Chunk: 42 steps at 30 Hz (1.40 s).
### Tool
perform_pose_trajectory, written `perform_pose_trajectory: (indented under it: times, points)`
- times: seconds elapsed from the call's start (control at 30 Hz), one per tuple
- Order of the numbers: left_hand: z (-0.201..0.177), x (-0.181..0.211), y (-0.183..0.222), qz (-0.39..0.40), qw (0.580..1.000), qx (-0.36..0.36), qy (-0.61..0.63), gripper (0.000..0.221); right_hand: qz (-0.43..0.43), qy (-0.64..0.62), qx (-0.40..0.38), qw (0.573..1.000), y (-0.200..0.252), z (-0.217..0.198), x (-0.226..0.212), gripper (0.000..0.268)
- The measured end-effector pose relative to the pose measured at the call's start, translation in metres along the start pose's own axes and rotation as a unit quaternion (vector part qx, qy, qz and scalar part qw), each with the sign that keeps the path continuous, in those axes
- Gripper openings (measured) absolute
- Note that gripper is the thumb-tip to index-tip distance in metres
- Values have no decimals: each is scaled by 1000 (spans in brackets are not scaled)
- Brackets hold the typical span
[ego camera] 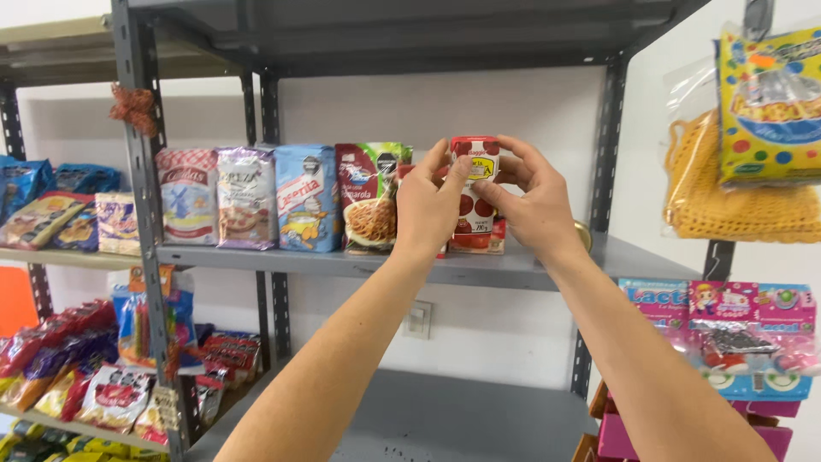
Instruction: The person restocks a metal shelf by taking various packaged food items from a cardboard box on the floor and placing them onto the shelf. The items include canned goods, boxes of tomato sauce, and bags of pasta and flour.
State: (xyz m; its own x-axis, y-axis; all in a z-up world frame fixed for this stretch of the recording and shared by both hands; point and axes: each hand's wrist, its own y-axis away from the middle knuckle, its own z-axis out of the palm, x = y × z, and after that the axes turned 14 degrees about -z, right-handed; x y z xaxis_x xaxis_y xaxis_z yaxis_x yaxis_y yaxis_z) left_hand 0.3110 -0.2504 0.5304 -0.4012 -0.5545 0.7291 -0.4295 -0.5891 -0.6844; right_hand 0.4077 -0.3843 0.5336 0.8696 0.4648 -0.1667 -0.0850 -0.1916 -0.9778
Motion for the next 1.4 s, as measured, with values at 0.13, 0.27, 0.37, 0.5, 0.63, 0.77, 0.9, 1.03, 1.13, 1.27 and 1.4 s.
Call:
perform_pose_trajectory:
  times: [0.13, 0.27, 0.37, 0.5, 0.63, 0.77, 0.9, 1.03, 1.13, 1.27, 1.4]
  points:
    - [-30, -6, 7, -5, 1000, 0, -26, 66, 7, -17, -11, 1000, 9, 33, -6, 75]
    - [-61, -19, 11, 9, 1000, 2, -16, 64, 4, -11, -32, 999, 16, 64, -33, 73]
    - [-87, -24, 26, -17, 1000, -6, -10, 65, 25, -15, -48, 998, 24, 85, -41, 70]
    - [-123, -38, 36, -55, 998, -9, -5, 64, 39, -7, -77, 996, 32, 114, -31, 73]
    - [-169, -36, 75, -78, 997, -3, 0, 64, 65, -12, -113, 991, 46, 158, -34, 72]
    - [-228, -77, 93, -109, 993, 24, -28, 63, 57, -46, -118, 990, 78, 218, -31, 72]
    - [-285, -130, 92, -121, 989, 70, -43, 53, -28, 20, -123, 992, 89, 258, -34, 57]
    - [-337, -153, 101, -116, 989, 91, 0, 52, -50, 15, -93, 994, 73, 260, -39, 45]
    - [-375, -163, 113, -107, 989, 105, -3, 56, -91, -11, -58, 994, 70, 274, -40, 33]
    - [-417, -169, 132, -130, 984, 123, 6, 53, -107, -8, -52, 993, 78, 308, -35, 28]
    - [-463, -208, 137, -127, 981, 144, 5, 48, -90, 1, -67, 994, 91, 357, -37, 29]
